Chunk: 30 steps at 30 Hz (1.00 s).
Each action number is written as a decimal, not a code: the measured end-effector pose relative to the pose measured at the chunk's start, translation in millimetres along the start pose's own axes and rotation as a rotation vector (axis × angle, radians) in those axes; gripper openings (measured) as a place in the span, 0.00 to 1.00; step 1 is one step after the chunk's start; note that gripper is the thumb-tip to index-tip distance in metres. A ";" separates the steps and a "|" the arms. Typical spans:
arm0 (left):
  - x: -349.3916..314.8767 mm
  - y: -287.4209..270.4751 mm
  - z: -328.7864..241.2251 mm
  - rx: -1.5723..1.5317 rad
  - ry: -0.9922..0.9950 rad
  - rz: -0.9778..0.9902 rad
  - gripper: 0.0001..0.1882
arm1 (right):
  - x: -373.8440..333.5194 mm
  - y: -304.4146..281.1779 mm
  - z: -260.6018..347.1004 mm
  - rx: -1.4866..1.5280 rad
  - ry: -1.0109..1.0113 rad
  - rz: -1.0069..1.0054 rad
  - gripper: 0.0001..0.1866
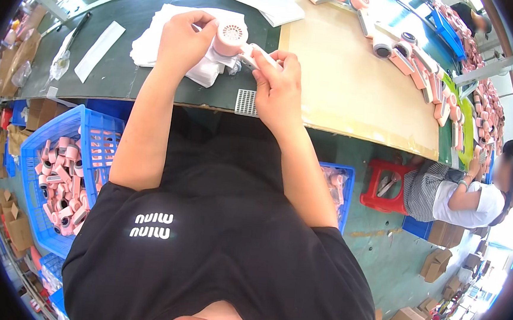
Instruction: Place small plastic consumer goods into individual plastic bags at an assembly line station.
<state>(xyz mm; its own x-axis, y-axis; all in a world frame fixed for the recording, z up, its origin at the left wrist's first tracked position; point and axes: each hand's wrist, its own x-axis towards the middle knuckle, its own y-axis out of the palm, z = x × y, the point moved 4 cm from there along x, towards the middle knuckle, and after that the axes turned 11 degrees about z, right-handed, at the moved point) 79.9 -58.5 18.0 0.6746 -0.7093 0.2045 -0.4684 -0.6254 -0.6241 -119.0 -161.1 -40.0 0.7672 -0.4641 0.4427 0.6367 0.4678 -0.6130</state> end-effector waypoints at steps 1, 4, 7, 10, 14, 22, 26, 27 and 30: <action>-1.5 -2.7 -2.5 0.011 0.031 0.006 0.11 | -0.6 0.4 2.3 -0.002 0.001 -0.003 0.23; -6.6 -5.2 -3.5 -0.016 0.137 0.009 0.09 | 1.8 -2.2 15.8 -0.141 -0.060 -0.004 0.23; -15.9 -4.2 -8.3 -0.032 0.329 0.016 0.06 | 5.6 -6.5 28.9 -0.271 -0.077 0.013 0.24; -30.3 1.8 -17.4 0.028 0.507 0.030 0.04 | 6.8 -7.3 36.8 -0.353 -0.101 0.023 0.24; -60.4 13.8 -36.2 0.092 0.587 -0.020 0.01 | 6.8 -3.9 21.9 -0.002 0.024 -0.011 0.17; -89.8 14.3 -44.0 -0.073 0.677 -0.041 0.04 | -1.8 11.0 -4.9 1.475 0.458 0.119 0.22; -100.7 14.3 -51.0 -0.095 0.775 -0.042 0.06 | -5.8 14.8 8.2 1.923 0.441 0.377 0.22; -103.2 15.9 -51.0 -0.125 0.786 -0.032 0.06 | -6.8 15.9 14.2 1.971 0.463 0.369 0.22; -110.4 18.7 -53.6 -0.210 0.755 -0.044 0.06 | -8.5 21.4 28.9 1.716 0.606 0.057 0.18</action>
<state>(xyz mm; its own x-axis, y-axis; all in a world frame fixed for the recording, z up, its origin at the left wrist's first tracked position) -33.9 -9.3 24.2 0.1592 -0.6645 0.7302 -0.5989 -0.6530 -0.4636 -109.7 -125.4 -38.0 0.9066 -0.4171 -0.0648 0.2795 0.4782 0.8326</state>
